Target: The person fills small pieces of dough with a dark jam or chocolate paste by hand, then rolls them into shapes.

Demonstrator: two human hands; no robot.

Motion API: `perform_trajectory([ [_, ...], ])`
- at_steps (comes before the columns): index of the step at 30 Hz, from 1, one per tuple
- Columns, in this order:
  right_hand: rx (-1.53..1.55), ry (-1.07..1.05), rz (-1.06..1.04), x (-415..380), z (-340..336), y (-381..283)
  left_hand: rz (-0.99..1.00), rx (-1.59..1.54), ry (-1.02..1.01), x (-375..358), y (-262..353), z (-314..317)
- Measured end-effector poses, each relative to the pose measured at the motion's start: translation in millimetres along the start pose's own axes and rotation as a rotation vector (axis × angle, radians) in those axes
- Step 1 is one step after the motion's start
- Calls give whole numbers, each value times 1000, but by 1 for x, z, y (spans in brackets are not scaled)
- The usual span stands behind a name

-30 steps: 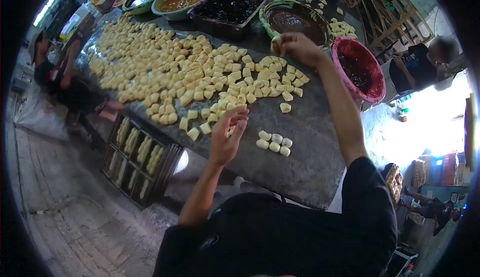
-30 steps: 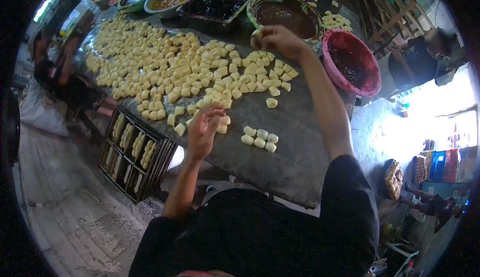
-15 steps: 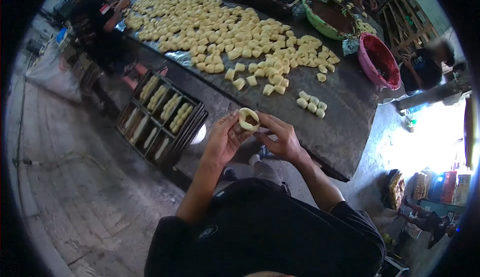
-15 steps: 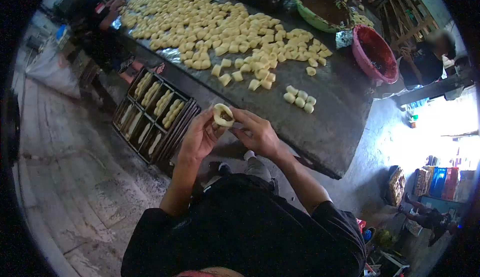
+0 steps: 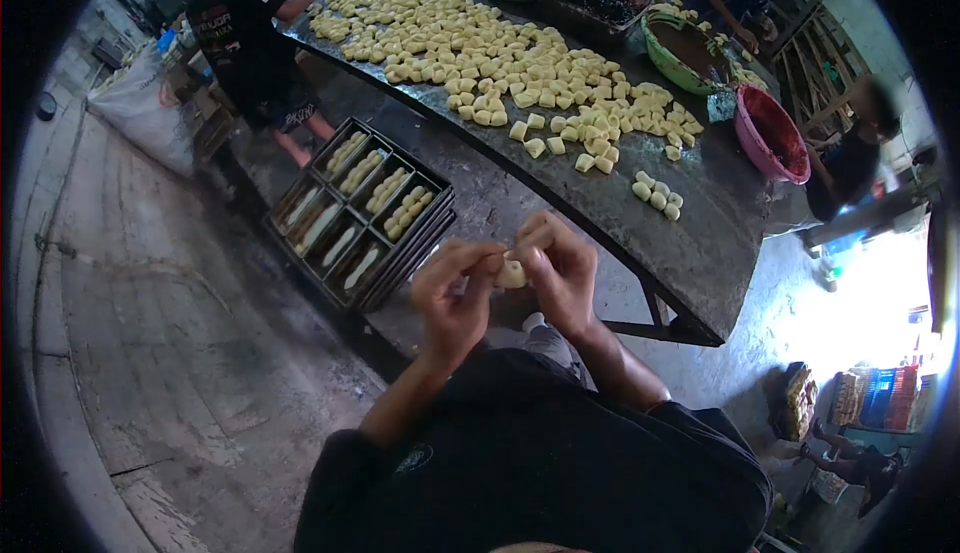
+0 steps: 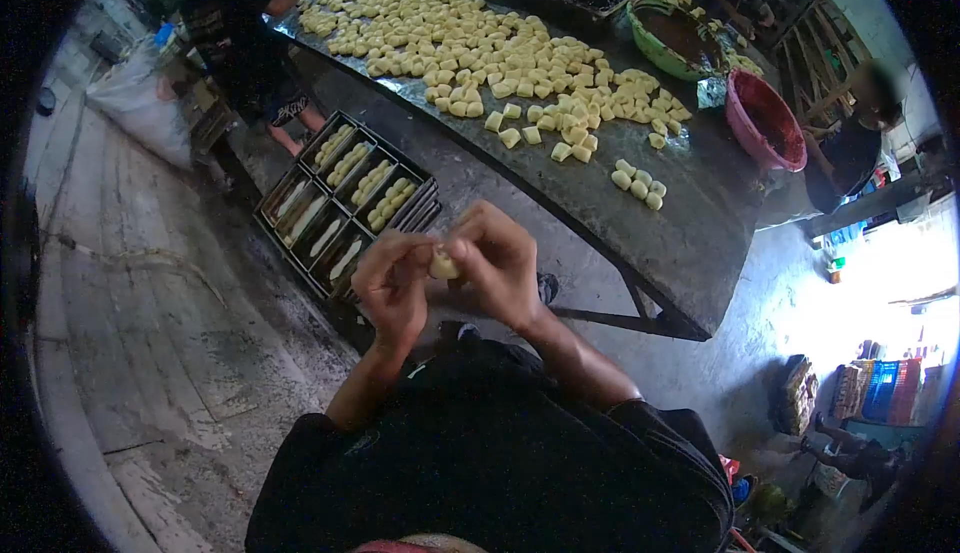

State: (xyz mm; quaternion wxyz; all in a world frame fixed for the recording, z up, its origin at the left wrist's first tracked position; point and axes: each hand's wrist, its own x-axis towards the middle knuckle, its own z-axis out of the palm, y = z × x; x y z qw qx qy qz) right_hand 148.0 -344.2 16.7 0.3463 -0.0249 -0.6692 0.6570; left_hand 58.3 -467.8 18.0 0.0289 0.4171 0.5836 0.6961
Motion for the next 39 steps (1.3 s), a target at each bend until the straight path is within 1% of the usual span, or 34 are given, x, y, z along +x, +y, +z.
perform_trajectory([
  [2, -230, -99, -283, 7, -1, -22, -62, -20, 71, 6, 11, 3],
  [3, -380, -152, -353, 6, -8, -20, -98, -97, 68, 5, 9, 4],
  [6, -379, 40, -236, -3, -11, -8, -213, -327, 53, 0, -4, 9],
  [7, 113, 298, 5, -2, 8, -11, -137, -320, 38, 0, -11, 10],
  [10, 520, 180, 309, 0, -21, 6, 275, -50, -194, 15, -20, 10],
  [11, 627, 227, 402, -2, -24, 7, 282, -4, -209, 16, -15, 14],
  [14, 735, 260, 500, 0, -34, 9, 351, 103, -229, 24, -27, 27],
  [15, 627, 317, 465, 0, -36, 12, 356, 105, -232, 31, -31, 32],
  [17, 279, 330, 248, 7, -44, 10, 365, 106, -240, 43, -40, 44],
  [18, 103, 331, 142, 11, -49, 8, 280, 57, -224, 47, -43, 51],
  [19, 80, 281, 38, 13, -60, 8, 195, 9, -206, 49, -46, 59],
  [20, -176, 181, -74, 18, -74, 6, 109, -38, -187, 52, -48, 67],
  [22, -243, 163, 15, 23, -90, -2, -47, -170, -126, 64, -45, 94],
  [24, -407, 130, -4, 33, -117, -10, -198, -280, -109, 82, -46, 121],
  [25, -490, 114, -11, 36, -130, -11, -151, -233, -282, 85, -68, 122],
  [28, -244, 288, 188, 41, -159, 0, -464, -255, -373, 92, -80, 151],
  [29, -55, 402, 186, 39, -166, 15, -444, -239, -369, 96, -84, 165],
  [32, 62, 464, 474, 38, -203, 23, -495, -309, -294, 98, -99, 207],
  [33, 6, 451, 471, 33, -215, 28, -515, -322, -265, 96, -104, 223],
  [36, -140, 435, 478, 6, -255, 50, -712, -182, -665, 91, -140, 247],
  [37, -172, 442, 492, -5, -269, 56, -824, -238, -719, 88, -145, 258],
  [38, -200, 446, 508, -13, -281, 59, -727, -208, -777, 88, -148, 269],
  [39, -165, 499, 550, -16, -290, 57, -628, -178, -832, 89, -153, 281],
])
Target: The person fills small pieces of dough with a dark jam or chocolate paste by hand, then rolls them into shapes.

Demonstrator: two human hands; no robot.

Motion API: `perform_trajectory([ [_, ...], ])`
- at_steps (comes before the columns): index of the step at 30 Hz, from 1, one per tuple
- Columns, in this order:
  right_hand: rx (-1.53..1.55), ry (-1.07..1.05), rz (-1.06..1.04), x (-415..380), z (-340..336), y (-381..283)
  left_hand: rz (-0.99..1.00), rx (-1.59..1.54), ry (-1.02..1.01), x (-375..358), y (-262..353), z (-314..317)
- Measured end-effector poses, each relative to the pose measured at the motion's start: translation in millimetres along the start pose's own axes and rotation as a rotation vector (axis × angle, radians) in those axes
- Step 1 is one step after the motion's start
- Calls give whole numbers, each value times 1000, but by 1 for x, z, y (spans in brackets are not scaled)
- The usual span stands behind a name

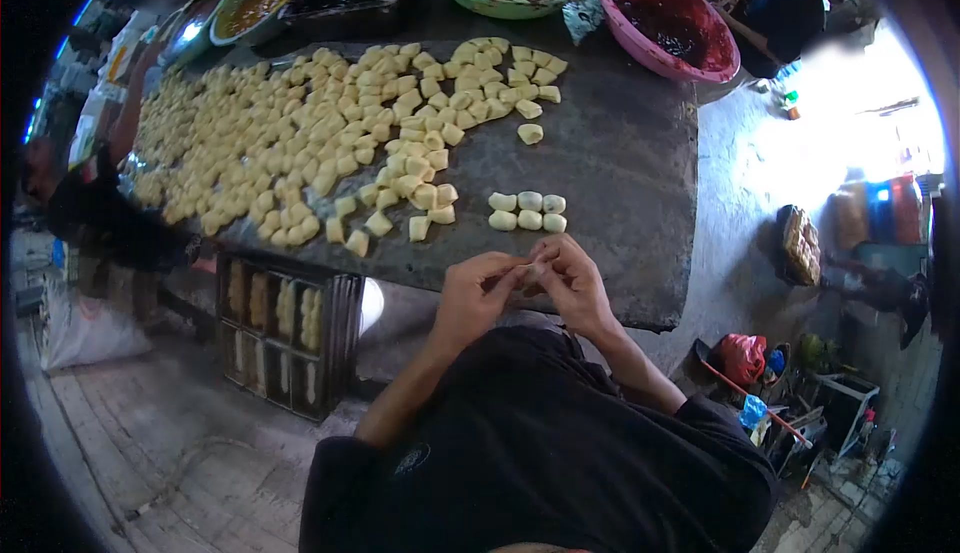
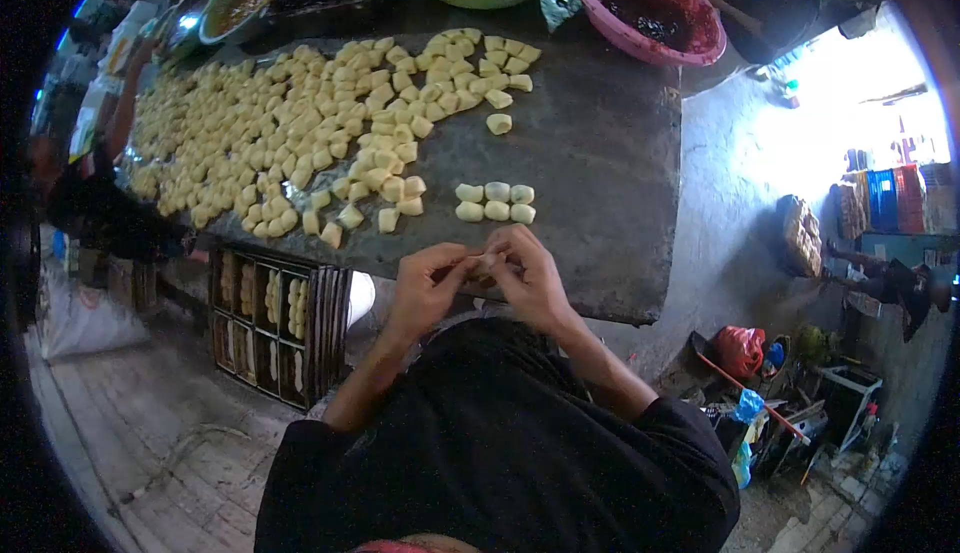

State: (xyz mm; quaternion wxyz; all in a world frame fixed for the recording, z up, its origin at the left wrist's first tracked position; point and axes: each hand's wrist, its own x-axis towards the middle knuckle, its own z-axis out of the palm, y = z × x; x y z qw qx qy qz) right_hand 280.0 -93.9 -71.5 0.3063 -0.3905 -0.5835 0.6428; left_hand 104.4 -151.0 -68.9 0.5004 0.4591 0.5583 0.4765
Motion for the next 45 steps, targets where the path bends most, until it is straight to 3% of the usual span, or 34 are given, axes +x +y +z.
perform_trajectory([
  [2, 70, 73, 103, 6, -19, 0, 108, 29, -94, 22, -10, 11],
  [6, -205, -52, 302, 37, -86, 21, 38, -144, -190, 66, -19, 30],
  [9, -481, -4, 84, 68, -118, 51, -7, -162, -122, 90, -36, 26],
  [10, -549, -38, 117, 75, -127, 56, 15, -196, -78, 95, -38, 23],
  [13, -454, -59, -15, 88, -143, 63, 4, -137, 89, 98, -35, 5],
  [16, -402, 75, 140, 118, -144, 65, -46, -156, 207, 98, -49, -9],
  [19, -508, 61, 4, 168, -122, 51, -48, -205, 261, 101, -49, -9],
  [22, -910, 5, -369, 204, -92, 36, -17, -163, 282, 106, -40, -3],
  [25, -1157, -135, -260, 213, -72, 37, 56, -138, 329, 110, -37, -2],
  [29, -879, -60, -415, 225, -89, 62, 81, -148, 346, 117, -38, -4],
  [32, -115, 16, 78, 211, -82, 47, 137, -91, 401, 133, -34, 0],
  [36, 306, -53, 143, 167, -56, -10, 26, -209, 269, 155, -12, 3],
  [40, 275, 17, 116, 154, -50, -15, 78, -233, 129, 167, -14, -7],
  [43, 314, 126, 103, 156, -37, -27, 290, -307, 349, 177, -1, 2],
  [45, 394, 73, 140, 156, -22, -36, 549, 20, 345, 182, 15, -7],
])
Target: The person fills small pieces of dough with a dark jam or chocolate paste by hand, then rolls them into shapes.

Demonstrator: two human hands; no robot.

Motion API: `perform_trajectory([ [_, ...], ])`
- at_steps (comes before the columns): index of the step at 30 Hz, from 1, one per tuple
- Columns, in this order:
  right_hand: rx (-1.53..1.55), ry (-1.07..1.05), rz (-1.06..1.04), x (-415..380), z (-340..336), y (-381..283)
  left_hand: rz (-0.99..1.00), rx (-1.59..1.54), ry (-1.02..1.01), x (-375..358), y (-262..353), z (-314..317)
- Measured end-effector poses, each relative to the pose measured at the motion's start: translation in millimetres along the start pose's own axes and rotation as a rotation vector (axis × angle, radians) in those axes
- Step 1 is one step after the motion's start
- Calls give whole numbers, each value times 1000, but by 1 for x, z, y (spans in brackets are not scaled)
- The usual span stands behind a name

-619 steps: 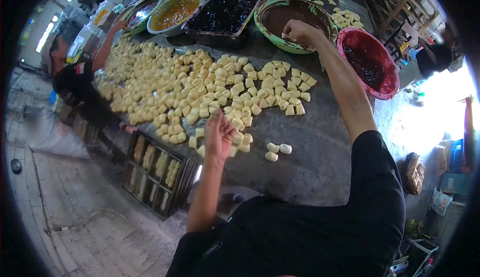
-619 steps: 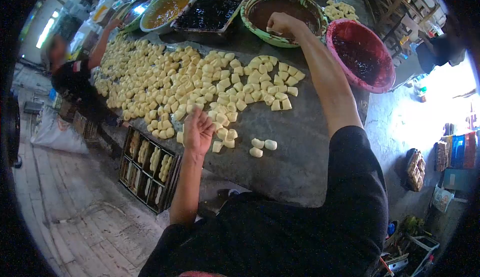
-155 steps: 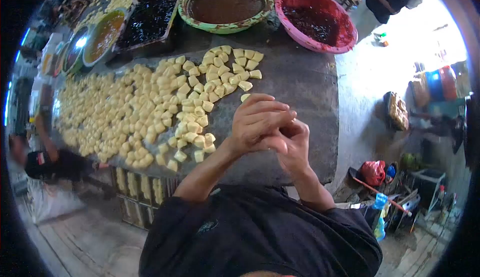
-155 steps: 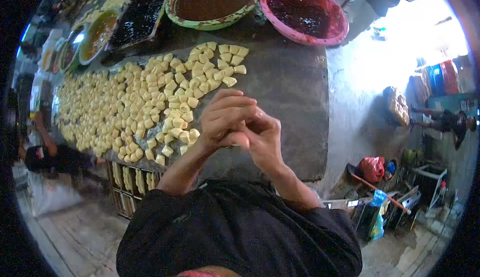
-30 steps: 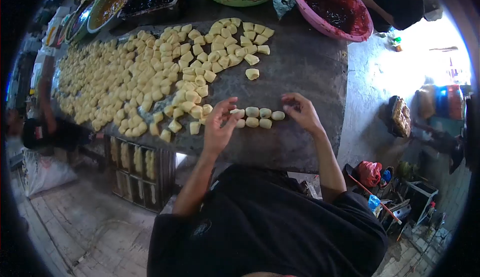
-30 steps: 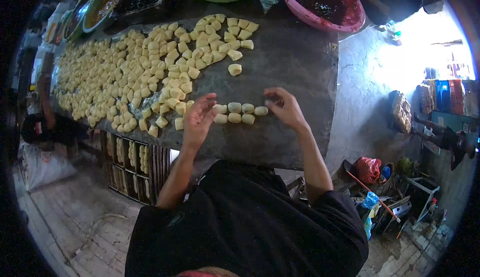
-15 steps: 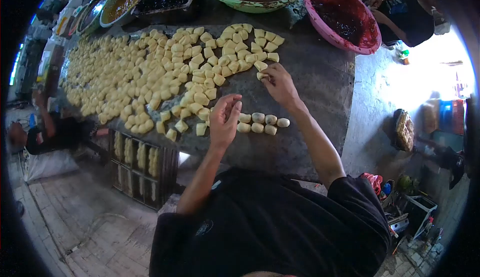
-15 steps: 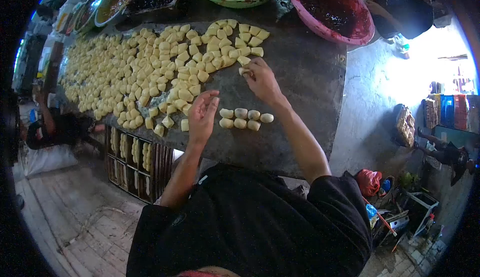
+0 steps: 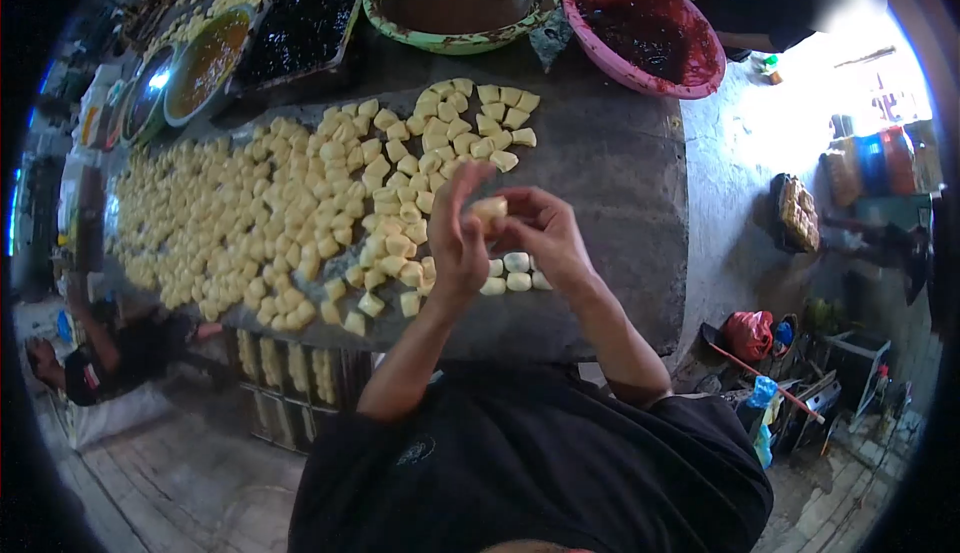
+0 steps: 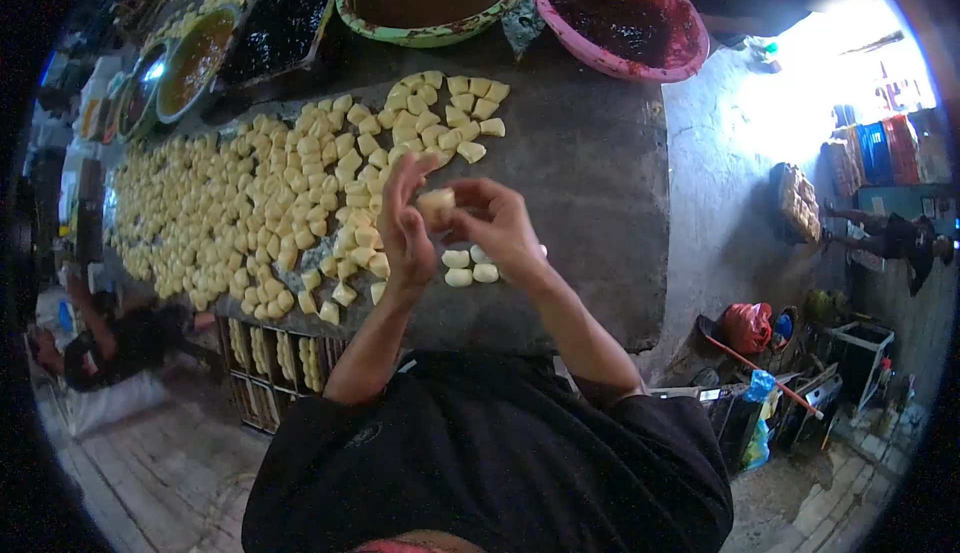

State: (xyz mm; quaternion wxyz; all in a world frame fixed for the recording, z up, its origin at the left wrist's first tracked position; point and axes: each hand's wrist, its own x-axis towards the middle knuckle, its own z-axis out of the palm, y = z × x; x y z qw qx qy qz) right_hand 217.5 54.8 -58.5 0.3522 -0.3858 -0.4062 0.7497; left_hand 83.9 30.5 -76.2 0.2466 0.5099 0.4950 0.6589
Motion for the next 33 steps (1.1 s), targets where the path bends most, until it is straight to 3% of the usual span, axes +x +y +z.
perform_trajectory([
  [2, -54, -123, -66, -2, 13, 16, 406, 236, -144, 19, 11, -14],
  [3, -85, -9, -103, -12, 34, 4, 525, 269, -174, 28, 20, -21],
  [6, -135, 4, -287, -12, 50, -9, 637, 122, -335, 60, 19, -40],
  [7, 32, 0, -205, -13, 57, -10, 587, 43, -396, 70, 25, -48],
  [10, 420, -355, -118, -18, 65, -27, 507, -165, -587, 85, 48, -64],
  [12, 498, -237, -55, -26, 85, -18, 555, -266, -618, 90, 43, -75],
  [13, 612, -183, -60, -28, 99, -15, 581, -315, -635, 94, 40, -81],
  [16, 735, -466, -219, 2, 116, -10, 565, -331, -610, 110, 26, -101],
  [17, 619, -592, -279, 22, 116, -10, 431, -431, -563, 113, 20, -105],
  [19, 512, -543, -314, 47, 123, -26, 164, -621, -458, 113, 2, -109],
  [20, 425, -406, -325, 61, 127, -38, 32, -712, -400, 113, -9, -112],
  [22, 135, -51, -393, 113, 123, -66, -144, -573, -489, 113, -40, -130],
  [24, -480, 243, -392, 198, 80, -95, -239, -499, -461, 105, -37, -148],
  [25, -797, 208, -437, 245, 46, -102, -259, -475, -480, 100, -40, -158],
  [27, -1179, 241, -194, 316, 0, -111, -246, -432, -478, 87, -45, -171],
  [30, -1951, 111, -374, 374, -29, -101, -339, -414, -488, 73, -41, -189],
  [33, -1872, -193, -119, 385, -19, -101, -373, -393, -415, 58, -42, -196],
])
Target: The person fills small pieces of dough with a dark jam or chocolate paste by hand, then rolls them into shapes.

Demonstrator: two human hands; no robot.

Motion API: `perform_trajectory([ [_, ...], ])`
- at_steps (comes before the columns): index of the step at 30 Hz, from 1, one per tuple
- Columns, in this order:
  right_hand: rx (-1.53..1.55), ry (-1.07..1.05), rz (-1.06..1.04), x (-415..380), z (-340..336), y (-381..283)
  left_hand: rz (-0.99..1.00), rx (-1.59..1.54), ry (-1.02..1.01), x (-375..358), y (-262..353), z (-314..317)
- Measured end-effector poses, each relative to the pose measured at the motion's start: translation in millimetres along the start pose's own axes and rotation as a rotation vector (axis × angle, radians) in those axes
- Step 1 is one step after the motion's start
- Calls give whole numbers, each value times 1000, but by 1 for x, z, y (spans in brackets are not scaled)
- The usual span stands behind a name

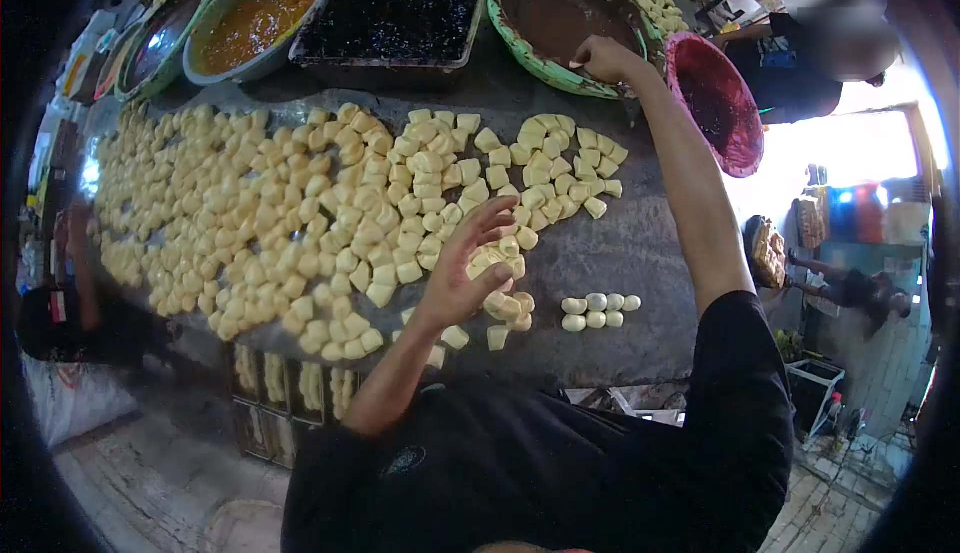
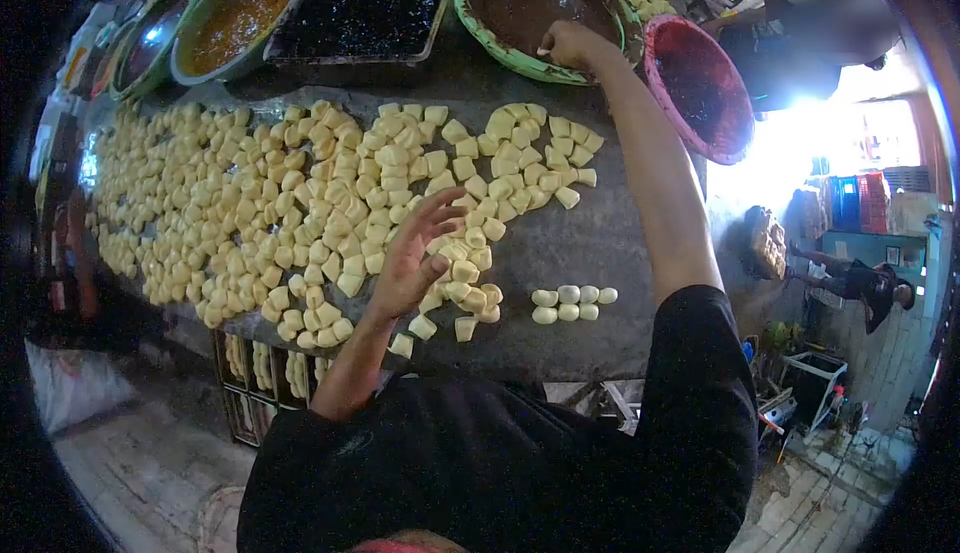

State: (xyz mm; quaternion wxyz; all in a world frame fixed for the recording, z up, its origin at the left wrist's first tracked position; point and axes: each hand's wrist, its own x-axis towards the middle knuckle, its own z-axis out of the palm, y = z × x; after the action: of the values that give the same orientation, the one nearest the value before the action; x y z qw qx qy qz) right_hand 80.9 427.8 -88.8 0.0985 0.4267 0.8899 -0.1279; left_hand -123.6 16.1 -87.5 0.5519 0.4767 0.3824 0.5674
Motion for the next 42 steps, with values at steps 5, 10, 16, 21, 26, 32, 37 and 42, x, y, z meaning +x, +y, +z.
perform_trajectory([
  [5, 224, -163, -95, -9, -29, -12, -4, 14, 95, -9, -6, 7],
  [10, 715, -188, -140, -49, -46, -24, 36, 93, 208, 0, 2, 37],
  [16, 1607, -215, -418, -187, -6, -101, 165, 55, 499, 22, 5, 97],
  [21, 2113, -347, -224, -296, 70, -116, -72, -406, 338, 2, -20, 129],
  [26, 1740, 1, -190, -364, 106, -128, -200, -762, 435, -33, -32, 158],
  [32, 838, 635, -549, -400, 96, -137, -219, -482, 349, -63, 21, 193],
  [37, 1518, 304, -547, -427, 89, -166, 160, 340, 391, -99, 52, 226],
  [42, 2158, 217, -265, -456, 78, -232, 459, 516, 385, -143, 59, 219],
])
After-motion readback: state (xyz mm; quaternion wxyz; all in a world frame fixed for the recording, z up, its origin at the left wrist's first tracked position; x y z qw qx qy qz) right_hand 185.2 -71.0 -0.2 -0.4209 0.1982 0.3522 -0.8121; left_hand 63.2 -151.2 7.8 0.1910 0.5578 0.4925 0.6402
